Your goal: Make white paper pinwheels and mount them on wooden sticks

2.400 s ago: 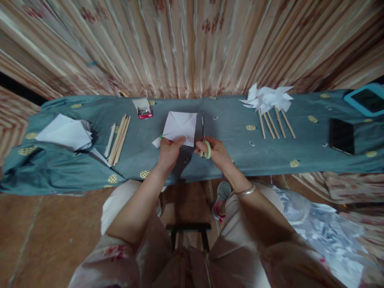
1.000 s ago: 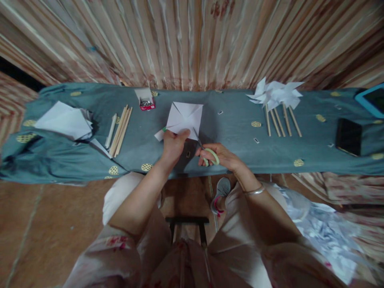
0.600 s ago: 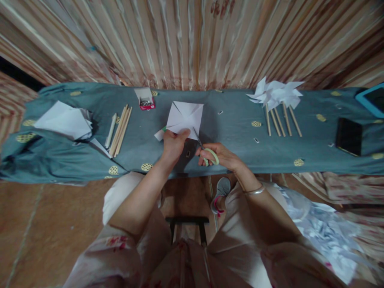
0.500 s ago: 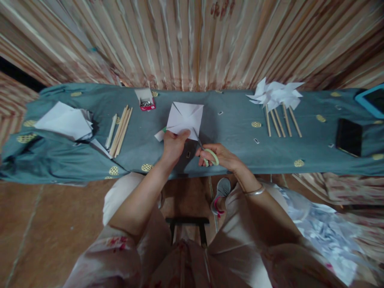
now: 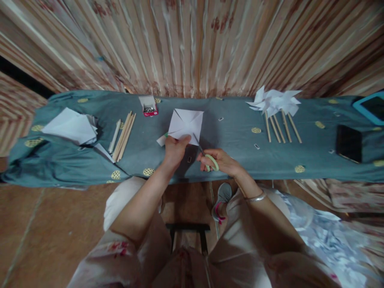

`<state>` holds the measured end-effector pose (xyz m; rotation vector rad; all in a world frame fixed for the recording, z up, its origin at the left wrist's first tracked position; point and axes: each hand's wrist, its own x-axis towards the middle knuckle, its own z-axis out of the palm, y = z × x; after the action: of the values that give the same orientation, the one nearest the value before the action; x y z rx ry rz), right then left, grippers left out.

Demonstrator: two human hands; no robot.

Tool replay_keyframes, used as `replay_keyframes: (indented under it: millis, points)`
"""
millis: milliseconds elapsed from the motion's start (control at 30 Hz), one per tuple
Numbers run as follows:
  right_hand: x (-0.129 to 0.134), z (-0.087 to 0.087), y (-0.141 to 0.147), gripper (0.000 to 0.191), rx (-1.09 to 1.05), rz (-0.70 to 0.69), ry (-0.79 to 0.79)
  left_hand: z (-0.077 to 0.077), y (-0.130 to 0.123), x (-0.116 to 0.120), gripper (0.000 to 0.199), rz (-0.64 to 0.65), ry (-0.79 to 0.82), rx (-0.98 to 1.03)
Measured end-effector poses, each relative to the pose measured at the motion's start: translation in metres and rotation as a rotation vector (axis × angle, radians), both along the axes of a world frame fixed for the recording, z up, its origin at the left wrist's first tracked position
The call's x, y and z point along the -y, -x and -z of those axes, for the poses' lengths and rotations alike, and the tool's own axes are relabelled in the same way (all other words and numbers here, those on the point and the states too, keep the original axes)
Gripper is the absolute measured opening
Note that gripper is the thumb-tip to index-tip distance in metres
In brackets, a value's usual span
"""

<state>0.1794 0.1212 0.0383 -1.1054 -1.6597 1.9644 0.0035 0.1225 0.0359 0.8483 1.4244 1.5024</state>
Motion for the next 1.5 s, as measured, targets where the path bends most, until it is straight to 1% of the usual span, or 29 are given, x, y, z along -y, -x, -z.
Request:
replay_keyframes:
  millis: [233, 467, 633, 800, 933, 1133, 1267, 1367, 1500]
  points:
    - [0.0001, -0.0018, 0.0008, 0.060, -0.008, 0.003, 0.009, -0.0013, -0.0003, 0.0011, 0.032, -0.006, 0.018, -0.016]
    - [-0.0007, -0.0009, 0.0009, 0.055, -0.014, 0.010, 0.028, -0.0023, -0.0008, 0.0002, 0.028, -0.018, 0.024, 0.039]
    - [-0.0010, 0.0006, 0.0012, 0.052, -0.012, 0.023, 0.052, -0.0015, -0.0007, -0.0004, 0.025, -0.013, -0.003, 0.078]
    - [-0.0007, 0.0013, 0.0016, 0.053, -0.007, 0.039, 0.040, -0.0027, -0.0013, -0.0002, 0.025, -0.017, 0.020, 0.076]
    - [-0.0012, 0.0015, 0.0018, 0.051, -0.003, 0.029, 0.034, -0.0039, -0.0021, -0.0003, 0.021, -0.028, 0.061, 0.091]
    - [-0.0013, 0.0033, 0.0016, 0.051, -0.012, 0.044, 0.010, -0.0016, -0.0015, -0.0014, 0.015, -0.028, 0.042, 0.113]
    - [-0.0008, 0.0017, 0.0014, 0.050, 0.003, 0.045, 0.018, -0.0006, -0.0006, -0.0009, 0.020, -0.005, 0.026, 0.104]
    - [-0.0008, 0.0003, 0.0014, 0.051, 0.007, 0.059, 0.033, -0.0015, -0.0008, 0.0000, 0.017, 0.019, -0.002, 0.108]
    - [-0.0011, 0.0021, 0.0010, 0.050, -0.001, 0.068, 0.026, -0.0020, -0.0009, 0.0005, 0.014, 0.036, 0.002, 0.113]
